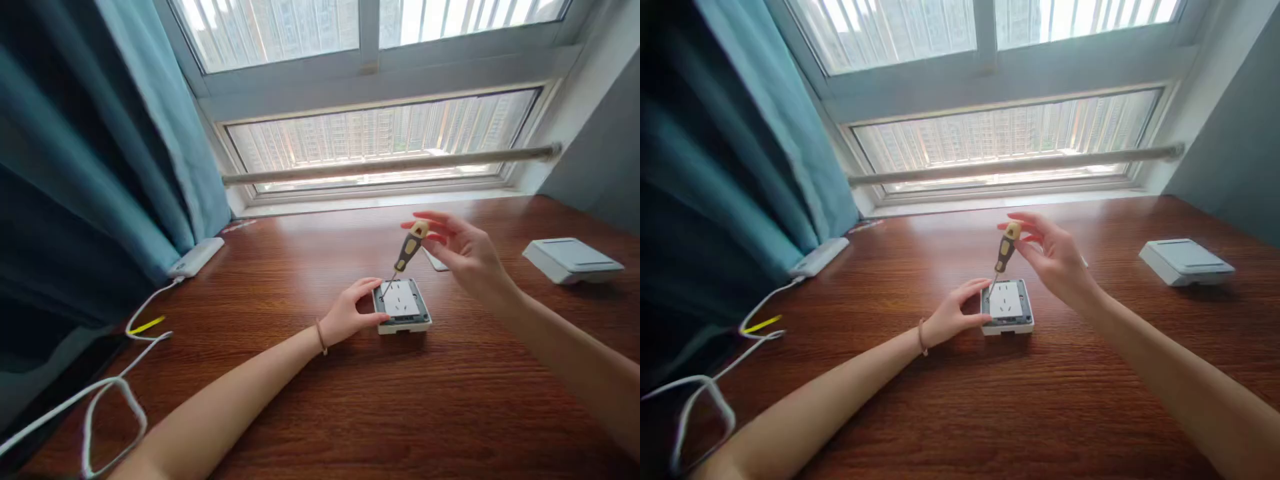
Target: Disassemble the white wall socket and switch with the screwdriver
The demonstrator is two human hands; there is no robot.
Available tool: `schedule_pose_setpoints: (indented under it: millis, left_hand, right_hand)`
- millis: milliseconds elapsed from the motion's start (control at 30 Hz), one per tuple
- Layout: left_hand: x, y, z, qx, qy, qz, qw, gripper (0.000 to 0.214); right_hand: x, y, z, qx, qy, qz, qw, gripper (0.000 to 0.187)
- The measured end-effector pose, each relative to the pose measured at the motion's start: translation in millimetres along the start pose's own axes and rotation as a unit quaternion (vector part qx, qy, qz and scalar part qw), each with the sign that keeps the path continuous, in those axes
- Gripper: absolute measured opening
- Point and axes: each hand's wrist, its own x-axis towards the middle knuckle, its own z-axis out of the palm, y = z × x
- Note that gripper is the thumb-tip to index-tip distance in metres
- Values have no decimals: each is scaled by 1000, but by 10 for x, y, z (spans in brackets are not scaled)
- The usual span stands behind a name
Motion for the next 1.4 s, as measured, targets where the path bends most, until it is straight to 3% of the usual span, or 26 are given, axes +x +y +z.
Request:
schedule_pose_setpoints:
  millis: [300,533,833,1000,1133,1400]
  left_hand:
    - [9,-2,15,-9,5,12,1000,62]
    - [12,3,18,-9,7,10,1000,63]
    - [10,19,13,-9,6,10,1000,62]
    - [9,16,8,-4,6,9,1000,62]
    - [5,26,6,4,7,6,1000,63]
    - [11,29,12,-3,8,6,1000,63]
  right_hand:
    - [-20,58,23,-70,77,-40,994,29]
    - [-30,-52,16,44,17,-14,999,32]
    - [-5,32,1,-19,113,11,993,24]
    - [5,-2,-15,42,69,24,996,34]
    - [-10,-33,-8,52,54,29,997,27]
    - [15,70,-20,25,108,23,994,29]
